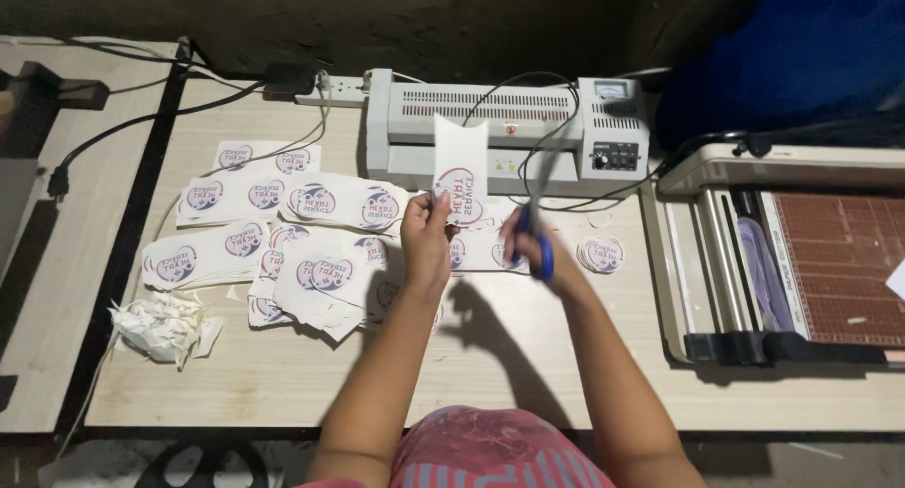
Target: The person uses blue-handled scissors to cut circular stickers from a printed sheet. They hold the sheet with one hand and carefully cut around the perimeter of each sticker, placing the finished pieces on the table.
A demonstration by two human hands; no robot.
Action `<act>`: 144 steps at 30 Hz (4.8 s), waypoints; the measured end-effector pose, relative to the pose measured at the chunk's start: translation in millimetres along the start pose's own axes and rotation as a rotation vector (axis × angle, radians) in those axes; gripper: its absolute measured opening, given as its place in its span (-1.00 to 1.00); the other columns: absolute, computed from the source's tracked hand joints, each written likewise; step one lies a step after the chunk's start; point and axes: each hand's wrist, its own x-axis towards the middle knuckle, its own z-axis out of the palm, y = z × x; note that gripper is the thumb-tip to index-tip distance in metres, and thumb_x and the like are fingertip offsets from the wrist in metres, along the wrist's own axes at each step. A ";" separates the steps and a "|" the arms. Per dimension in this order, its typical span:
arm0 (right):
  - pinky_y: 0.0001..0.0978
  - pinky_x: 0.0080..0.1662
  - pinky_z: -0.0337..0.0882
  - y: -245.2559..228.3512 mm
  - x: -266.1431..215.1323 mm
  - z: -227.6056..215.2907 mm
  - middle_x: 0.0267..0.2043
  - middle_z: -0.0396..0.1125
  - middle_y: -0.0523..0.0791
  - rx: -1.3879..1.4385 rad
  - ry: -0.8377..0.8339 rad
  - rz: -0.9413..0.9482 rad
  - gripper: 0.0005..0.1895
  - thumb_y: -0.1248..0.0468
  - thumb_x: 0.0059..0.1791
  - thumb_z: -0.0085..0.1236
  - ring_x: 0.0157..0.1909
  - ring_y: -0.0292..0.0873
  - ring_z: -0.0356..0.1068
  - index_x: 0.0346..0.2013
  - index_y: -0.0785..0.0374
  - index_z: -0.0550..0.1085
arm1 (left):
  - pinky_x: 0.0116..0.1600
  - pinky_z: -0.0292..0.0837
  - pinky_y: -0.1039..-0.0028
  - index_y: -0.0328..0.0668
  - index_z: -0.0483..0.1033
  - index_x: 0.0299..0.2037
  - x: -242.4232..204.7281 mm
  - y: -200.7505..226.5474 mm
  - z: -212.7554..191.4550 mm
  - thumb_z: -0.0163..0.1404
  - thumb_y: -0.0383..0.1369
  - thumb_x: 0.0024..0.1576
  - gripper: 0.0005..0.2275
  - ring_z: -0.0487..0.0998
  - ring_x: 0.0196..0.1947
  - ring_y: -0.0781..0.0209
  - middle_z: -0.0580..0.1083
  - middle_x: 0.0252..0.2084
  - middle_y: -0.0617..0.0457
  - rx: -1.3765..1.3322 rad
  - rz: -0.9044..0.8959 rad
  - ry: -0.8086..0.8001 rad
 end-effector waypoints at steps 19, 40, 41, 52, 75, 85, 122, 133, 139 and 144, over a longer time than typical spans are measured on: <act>-0.40 -0.23 0.46 -15.8 -15.1 29.5 -0.16 0.36 -0.12 0.079 -0.326 0.276 -0.01 -0.45 -0.27 0.31 -0.27 -0.24 0.40 0.04 0.31 0.34 | -0.33 0.46 0.60 -0.29 0.39 -0.20 -11.0 15.3 17.9 0.04 -0.43 0.27 -0.89 0.50 -0.40 0.42 0.51 -0.32 0.05 -0.021 0.139 0.141; -0.47 -0.37 0.38 -2.2 -18.0 -1.5 -0.35 0.26 -0.20 -0.053 -0.316 0.311 -0.18 -0.34 -0.35 0.47 -0.38 -0.33 0.31 -0.21 0.24 0.41 | -0.31 0.37 0.66 -0.29 0.45 -0.18 -11.7 10.2 12.3 0.09 -0.43 0.25 -0.89 0.43 -0.41 0.50 0.51 -0.35 0.13 0.070 0.146 0.053; -0.48 -0.35 0.38 -4.6 -17.9 2.1 -0.33 0.27 -0.21 0.012 -0.340 0.283 -0.16 -0.37 -0.34 0.44 -0.37 -0.32 0.31 -0.18 0.24 0.39 | -0.31 0.39 0.65 -0.29 0.45 -0.18 -13.7 9.2 14.0 0.09 -0.42 0.24 -0.89 0.44 -0.41 0.49 0.52 -0.34 0.13 0.078 0.139 0.046; -0.41 -0.37 0.32 -3.9 -26.5 38.3 -0.34 0.29 -0.15 0.232 -0.276 0.233 -0.09 -0.46 -0.29 0.29 -0.39 -0.24 0.31 -0.11 0.27 0.38 | -0.29 0.49 0.57 -0.32 0.45 -0.18 -22.9 6.6 21.4 0.07 -0.42 0.25 -0.88 0.51 -0.37 0.43 0.54 -0.30 0.06 0.082 0.119 0.011; -0.42 -0.41 0.36 42.9 -25.1 27.5 -0.45 0.26 -0.15 0.095 -0.082 0.259 -0.52 -0.01 -0.08 0.39 -0.48 -0.26 0.31 -0.19 0.27 0.38 | -0.30 0.41 0.67 -0.35 0.49 -0.09 -9.0 13.2 13.3 0.08 -0.42 0.27 -0.86 0.48 -0.36 0.50 0.54 -0.30 0.11 0.217 0.190 0.066; -0.46 -0.34 0.38 14.8 -20.3 32.6 -0.36 0.29 -0.19 0.169 -0.132 0.157 -0.20 -0.37 -0.21 0.34 -0.38 -0.31 0.32 -0.11 0.22 0.34 | -0.37 0.33 0.69 -0.38 0.59 -0.09 -19.9 22.2 20.5 0.12 -0.44 0.23 -0.85 0.43 -0.42 0.51 0.54 -0.37 0.13 0.533 0.349 0.022; -0.51 -0.49 0.24 18.7 -29.2 -21.4 -0.51 0.27 -0.21 -0.211 -0.160 0.338 -0.45 -0.06 -0.28 0.51 -0.54 -0.35 0.26 -0.33 0.25 0.44 | -0.18 0.49 0.61 -0.30 0.55 0.03 -11.5 54.1 13.9 0.13 -0.43 0.24 -0.80 0.56 -0.26 0.39 0.58 -0.20 0.06 0.608 0.415 -0.052; -0.51 -0.53 0.18 27.6 -26.4 -15.5 -0.57 0.22 -0.22 -0.136 -0.110 0.359 -0.47 -0.07 -0.23 0.49 -0.57 -0.35 0.21 -0.36 0.25 0.41 | -0.22 0.50 0.59 -0.40 0.40 0.02 5.9 -21.7 -7.0 0.08 -0.49 0.24 -0.79 0.56 -0.31 0.37 0.57 -0.21 0.01 0.226 0.116 -0.047; -0.50 -0.55 0.17 33.5 -19.1 -11.7 -0.60 0.20 -0.23 -0.136 -0.077 0.362 -0.55 0.00 -0.17 0.44 -0.60 -0.35 0.21 -0.38 0.24 0.40 | -0.24 0.51 0.62 -0.33 0.39 0.05 14.6 -21.9 -18.2 0.03 -0.48 0.26 -0.80 0.55 -0.31 0.44 0.55 -0.20 0.06 0.313 0.207 -0.061; -0.49 -0.40 0.37 59.4 -21.8 -20.4 -0.44 0.37 -0.20 -0.170 0.062 0.433 -0.56 -0.01 -0.11 0.34 -0.44 -0.34 0.36 -0.19 0.25 0.47 | -0.05 0.51 0.42 -0.15 0.45 0.17 20.9 -38.8 -46.7 -0.06 -0.57 0.27 -0.72 0.55 -0.15 0.18 0.53 -0.11 -0.05 0.733 0.362 -0.128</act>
